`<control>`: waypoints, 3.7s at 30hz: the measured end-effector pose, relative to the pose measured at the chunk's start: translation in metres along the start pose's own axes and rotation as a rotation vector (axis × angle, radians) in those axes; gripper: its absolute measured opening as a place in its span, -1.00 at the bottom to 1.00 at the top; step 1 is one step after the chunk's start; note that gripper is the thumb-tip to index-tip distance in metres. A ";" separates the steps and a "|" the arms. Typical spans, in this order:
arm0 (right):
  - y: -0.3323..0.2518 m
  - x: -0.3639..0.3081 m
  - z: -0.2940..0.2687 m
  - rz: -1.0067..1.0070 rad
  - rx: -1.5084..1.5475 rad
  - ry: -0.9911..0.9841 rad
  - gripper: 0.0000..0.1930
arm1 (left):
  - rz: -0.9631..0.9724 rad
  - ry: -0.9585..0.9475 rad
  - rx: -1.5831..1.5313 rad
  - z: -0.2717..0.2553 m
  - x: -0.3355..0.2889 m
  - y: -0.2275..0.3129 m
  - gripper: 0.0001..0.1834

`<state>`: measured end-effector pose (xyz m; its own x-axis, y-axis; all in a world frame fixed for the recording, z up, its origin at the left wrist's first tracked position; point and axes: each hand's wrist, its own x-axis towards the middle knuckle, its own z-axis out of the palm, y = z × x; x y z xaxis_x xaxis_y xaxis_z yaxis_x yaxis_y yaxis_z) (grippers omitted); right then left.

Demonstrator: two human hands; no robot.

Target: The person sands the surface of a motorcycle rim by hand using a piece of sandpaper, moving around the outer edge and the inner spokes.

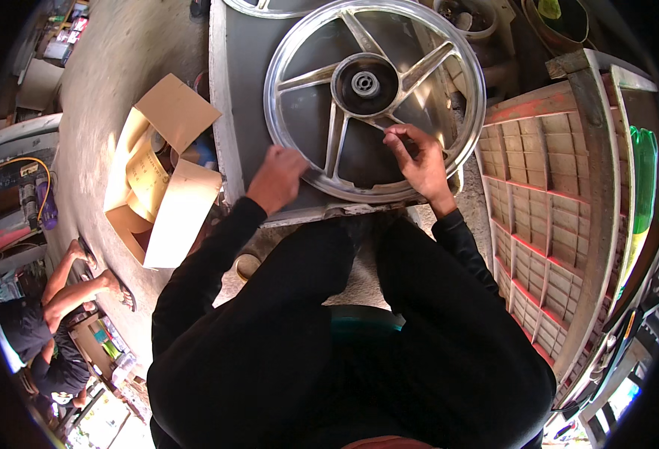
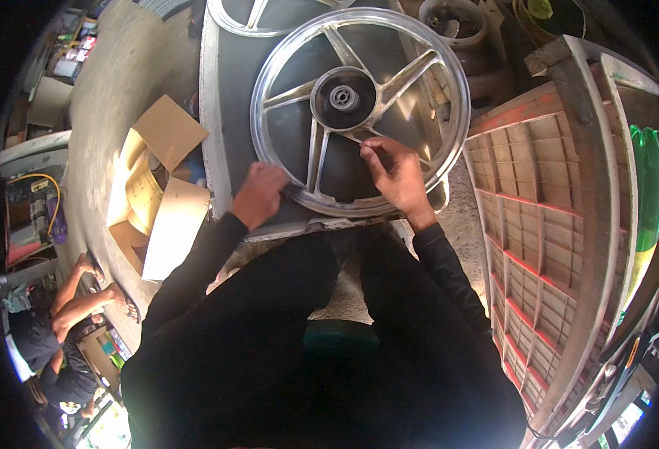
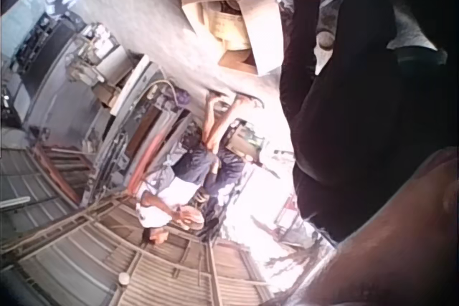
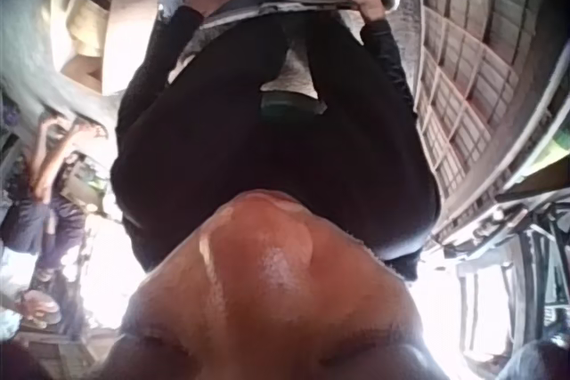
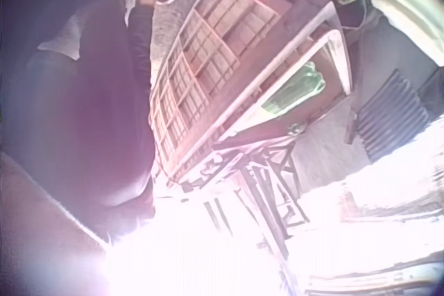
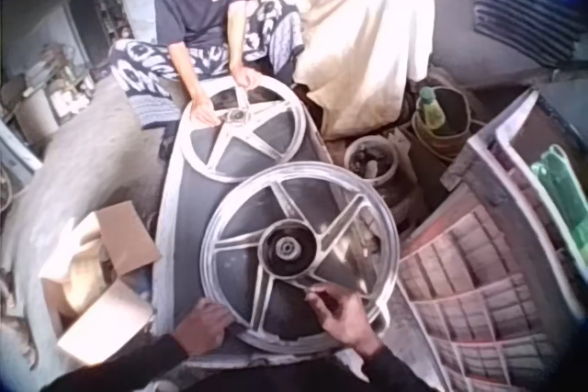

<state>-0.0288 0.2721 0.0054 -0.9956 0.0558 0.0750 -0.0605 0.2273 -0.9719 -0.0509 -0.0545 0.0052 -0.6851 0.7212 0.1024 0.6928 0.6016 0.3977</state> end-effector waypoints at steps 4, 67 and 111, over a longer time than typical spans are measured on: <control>-0.006 0.001 -0.003 0.006 -0.044 -0.015 -0.81 | 0.089 -0.034 -0.079 0.002 -0.006 0.014 -0.60; 0.002 0.000 -0.005 -0.070 -0.069 0.016 -0.80 | -0.124 0.058 0.017 0.000 -0.017 -0.037 -0.39; -0.001 -0.001 -0.003 -0.044 -0.067 0.014 -0.80 | 0.078 -0.115 -0.119 -0.008 -0.017 0.003 -0.44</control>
<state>-0.0277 0.2747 0.0067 -0.9910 0.0575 0.1207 -0.0987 0.2946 -0.9505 -0.0391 -0.0678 0.0117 -0.5956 0.8025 0.0348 0.7062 0.5025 0.4988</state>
